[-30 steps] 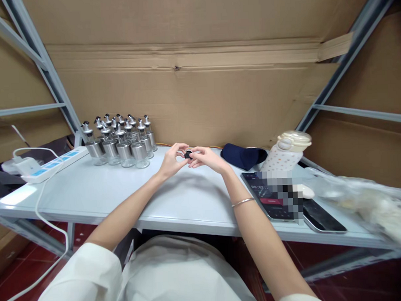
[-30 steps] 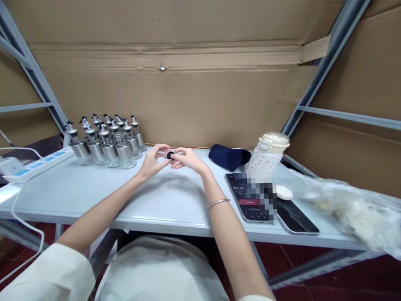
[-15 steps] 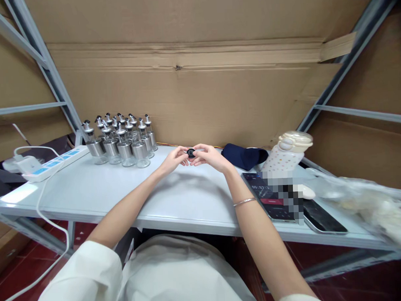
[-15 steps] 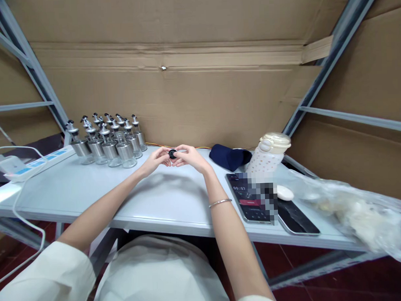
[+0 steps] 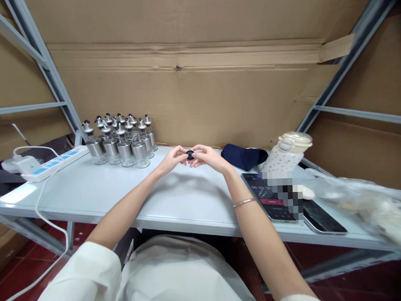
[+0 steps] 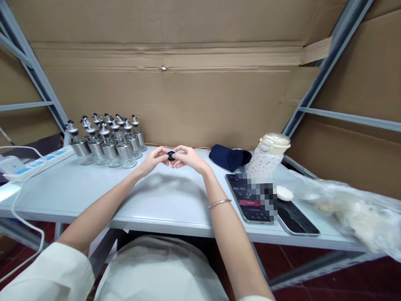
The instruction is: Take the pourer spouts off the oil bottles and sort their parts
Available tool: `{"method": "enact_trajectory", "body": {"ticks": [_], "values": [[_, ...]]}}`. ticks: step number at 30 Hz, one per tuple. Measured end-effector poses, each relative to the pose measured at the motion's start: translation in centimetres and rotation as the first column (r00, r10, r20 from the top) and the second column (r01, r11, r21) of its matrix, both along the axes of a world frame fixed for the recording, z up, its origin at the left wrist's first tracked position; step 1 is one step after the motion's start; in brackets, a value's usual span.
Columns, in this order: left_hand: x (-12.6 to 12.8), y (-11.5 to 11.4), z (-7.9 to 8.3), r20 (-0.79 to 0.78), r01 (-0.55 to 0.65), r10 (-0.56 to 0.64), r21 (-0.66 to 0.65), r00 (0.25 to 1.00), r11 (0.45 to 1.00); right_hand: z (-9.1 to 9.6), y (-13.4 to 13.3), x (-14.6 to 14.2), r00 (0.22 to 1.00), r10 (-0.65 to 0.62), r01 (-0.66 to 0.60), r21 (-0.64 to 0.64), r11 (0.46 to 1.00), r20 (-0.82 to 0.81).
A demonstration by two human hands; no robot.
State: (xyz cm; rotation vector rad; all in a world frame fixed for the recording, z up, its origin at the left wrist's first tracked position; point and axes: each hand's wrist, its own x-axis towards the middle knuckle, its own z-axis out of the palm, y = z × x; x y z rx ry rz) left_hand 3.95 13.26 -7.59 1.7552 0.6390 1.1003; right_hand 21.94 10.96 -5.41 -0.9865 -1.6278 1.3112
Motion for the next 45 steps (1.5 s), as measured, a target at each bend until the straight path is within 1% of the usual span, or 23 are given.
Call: {"method": "enact_trajectory", "body": {"ticks": [5,12,16,23,29,37,40,43,45], "values": [[0.25,-0.24,0.10,-0.006,0.022,-0.022,-0.015,1.000,1.000,-0.05,-0.01,0.01,0.999,0.007,-0.008,0.017,1.000,0.033],[0.47,0.03,-0.40,0.023,0.055,-0.054,-0.016,0.998,0.998,0.01,-0.16,-0.28,0.996,0.040,-0.046,0.066,0.997,0.079],[0.55,-0.09,-0.36,0.009,0.067,-0.067,-0.016,0.998,0.998,0.15,-0.28,-0.47,0.995,0.027,-0.035,0.075,0.997,0.101],[0.62,-0.47,-0.08,-0.017,0.035,-0.035,-0.012,0.999,0.999,0.19,-0.34,-0.43,0.987,0.015,-0.033,0.108,0.994,0.161],[0.69,-0.74,0.05,-0.029,0.009,-0.010,-0.006,1.000,1.000,-0.07,-0.23,-0.36,0.991,0.049,-0.064,0.116,0.991,0.127],[0.63,-0.59,-0.04,-0.036,-0.008,0.009,0.038,0.999,0.999,0.17,-0.62,-0.65,0.993,0.047,-0.060,0.122,0.991,0.109],[0.62,-0.46,-0.15,-0.023,-0.003,0.004,0.028,1.000,1.000,0.12,-0.47,-0.71,0.995,0.016,-0.029,0.127,0.991,0.098],[0.72,-0.36,-0.26,0.039,-0.001,0.001,-0.006,0.999,1.000,0.06,-0.21,-0.59,0.997,-0.051,0.044,0.127,0.991,0.051],[0.80,-0.32,-0.34,0.070,0.004,-0.003,-0.014,0.998,1.000,0.03,-0.07,-0.41,0.998,-0.057,0.054,0.109,0.993,0.026]]}}
